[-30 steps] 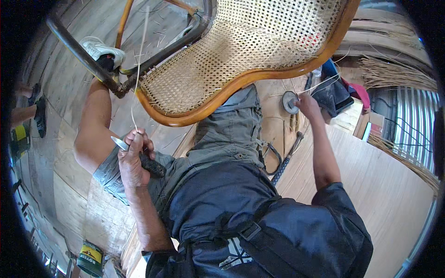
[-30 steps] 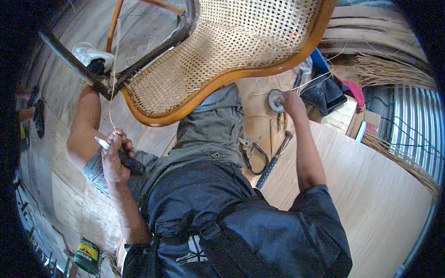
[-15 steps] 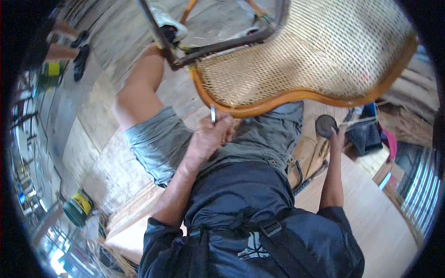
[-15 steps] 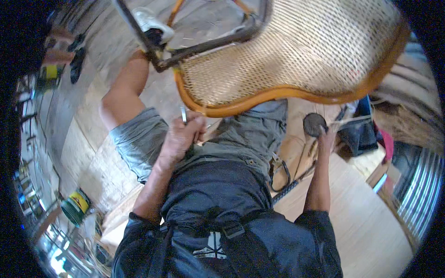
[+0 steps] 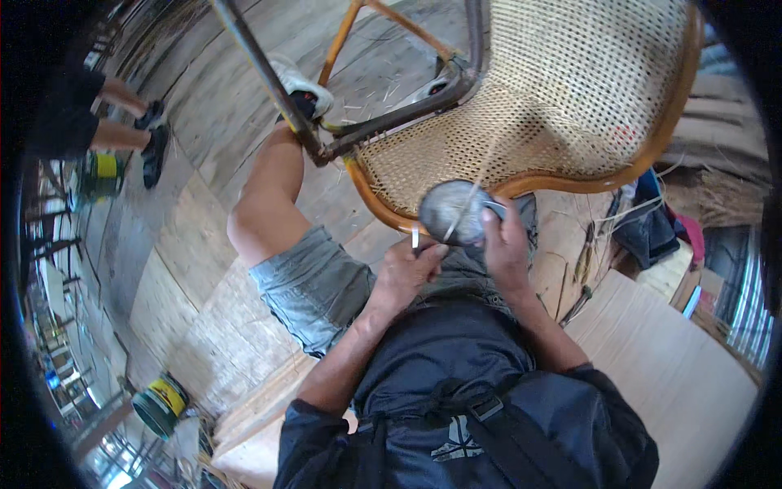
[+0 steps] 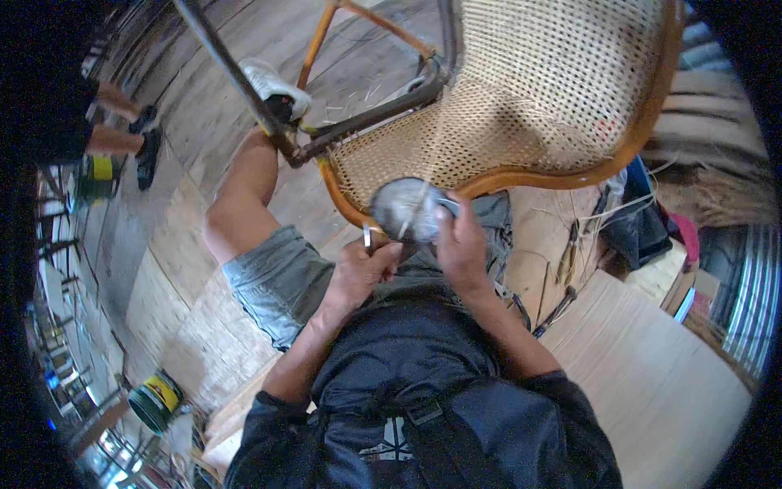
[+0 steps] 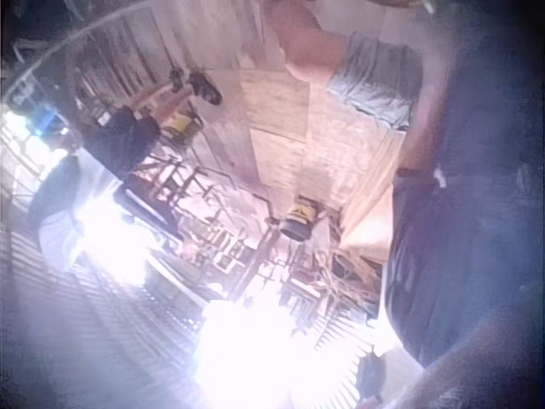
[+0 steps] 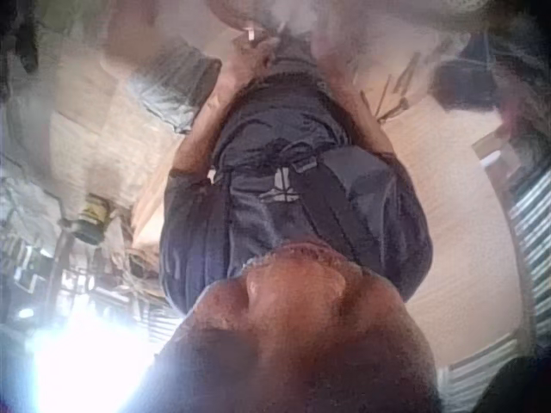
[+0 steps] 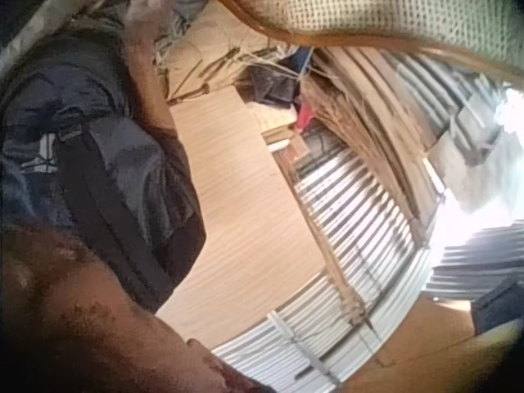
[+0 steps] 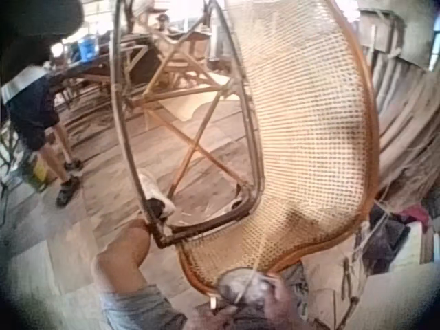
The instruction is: Repairing the woven cane seat of a wooden chair using various hand tools.
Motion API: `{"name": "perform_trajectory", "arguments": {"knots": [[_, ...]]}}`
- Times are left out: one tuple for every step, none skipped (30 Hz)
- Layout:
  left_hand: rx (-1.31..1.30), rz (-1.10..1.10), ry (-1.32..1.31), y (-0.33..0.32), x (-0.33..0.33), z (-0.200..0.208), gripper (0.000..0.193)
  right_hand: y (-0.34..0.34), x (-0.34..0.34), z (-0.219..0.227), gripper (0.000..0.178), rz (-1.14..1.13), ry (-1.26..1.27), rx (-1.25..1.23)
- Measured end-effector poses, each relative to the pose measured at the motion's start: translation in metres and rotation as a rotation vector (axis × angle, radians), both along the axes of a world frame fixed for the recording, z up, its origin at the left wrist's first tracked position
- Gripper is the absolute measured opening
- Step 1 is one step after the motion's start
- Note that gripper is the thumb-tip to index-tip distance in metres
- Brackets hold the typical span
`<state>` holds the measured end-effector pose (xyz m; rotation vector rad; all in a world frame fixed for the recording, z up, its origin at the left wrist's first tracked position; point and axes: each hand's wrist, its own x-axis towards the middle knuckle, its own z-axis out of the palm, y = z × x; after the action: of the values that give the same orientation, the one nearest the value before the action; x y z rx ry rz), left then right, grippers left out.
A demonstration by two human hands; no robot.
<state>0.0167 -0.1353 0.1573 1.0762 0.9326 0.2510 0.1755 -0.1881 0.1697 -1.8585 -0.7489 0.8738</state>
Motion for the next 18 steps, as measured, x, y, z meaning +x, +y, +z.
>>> {"name": "perform_trajectory", "arguments": {"knots": [[-0.008, 0.074, 0.037, 0.002, -0.003, 0.002, 0.021, 0.006, -0.004, -0.004, 0.026, -0.031, -0.005, 0.008], [-0.015, 0.154, 0.077, 0.005, -0.008, 0.004, 0.022, 0.011, -0.007, -0.014, 0.025, 0.048, -0.086, 0.090], [-0.030, 0.178, 0.084, 0.005, -0.011, 0.000, 0.022, 0.016, -0.011, -0.016, 0.025, 0.133, -0.170, 0.168], [-0.027, 0.161, 0.082, 0.005, -0.013, 0.000, 0.022, 0.021, -0.015, -0.015, 0.025, 0.116, -0.173, 0.168], [-0.112, 0.264, 0.007, 0.002, -0.014, 0.001, 0.022, 0.027, -0.021, -0.007, 0.024, 0.183, -0.226, 0.202], [-0.199, 0.368, -0.067, 0.002, -0.015, 0.002, 0.022, 0.031, -0.022, -0.003, 0.022, 0.251, -0.277, 0.233], [-0.212, 0.370, -0.005, 0.005, -0.016, 0.004, 0.022, 0.033, -0.019, -0.014, 0.020, 0.282, -0.392, 0.300], [-0.208, 0.377, 0.000, 0.006, -0.018, 0.003, 0.022, 0.035, -0.022, -0.012, 0.020, 0.288, -0.386, 0.305], [-0.225, 0.455, -0.017, 0.006, -0.017, 0.000, 0.021, 0.035, -0.023, -0.009, 0.020, 0.233, -0.262, 0.196], [-0.242, 0.533, -0.033, 0.005, -0.016, -0.003, 0.021, 0.035, -0.023, -0.009, 0.020, 0.179, -0.138, 0.085], [-0.218, 0.517, -0.008, 0.007, -0.011, -0.006, 0.021, 0.038, -0.018, -0.013, 0.018, 0.142, -0.222, 0.147], [-0.243, 0.514, -0.038, 0.008, -0.009, -0.010, 0.021, 0.038, -0.020, -0.015, 0.018, 0.147, -0.218, 0.149], [-0.233, 0.536, -0.062, 0.008, -0.005, -0.011, 0.021, 0.036, -0.022, -0.015, 0.017, 0.179, -0.161, 0.268], [-0.223, 0.546, -0.088, 0.008, 0.000, -0.009, 0.022, 0.033, -0.022, -0.012, 0.016, 0.198, -0.108, 0.387], [-0.222, 0.536, -0.088, 0.009, 0.001, -0.004, 0.022, 0.034, -0.019, -0.014, 0.022, 0.340, -0.498, 0.468], [-0.176, 0.508, -0.064, 0.010, 0.000, 0.002, 0.022, 0.036, -0.019, -0.013, 0.022, 0.329, -0.503, 0.466], [-0.132, 0.476, -0.043, 0.012, 0.001, 0.006, 0.022, 0.042, -0.022, -0.013, 0.028, 0.320, -0.542, 0.475], [-0.133, 0.460, -0.048, 0.012, 0.002, 0.006, 0.022, 0.045, -0.023, -0.012, 0.033, 0.310, -0.582, 0.483]]}}
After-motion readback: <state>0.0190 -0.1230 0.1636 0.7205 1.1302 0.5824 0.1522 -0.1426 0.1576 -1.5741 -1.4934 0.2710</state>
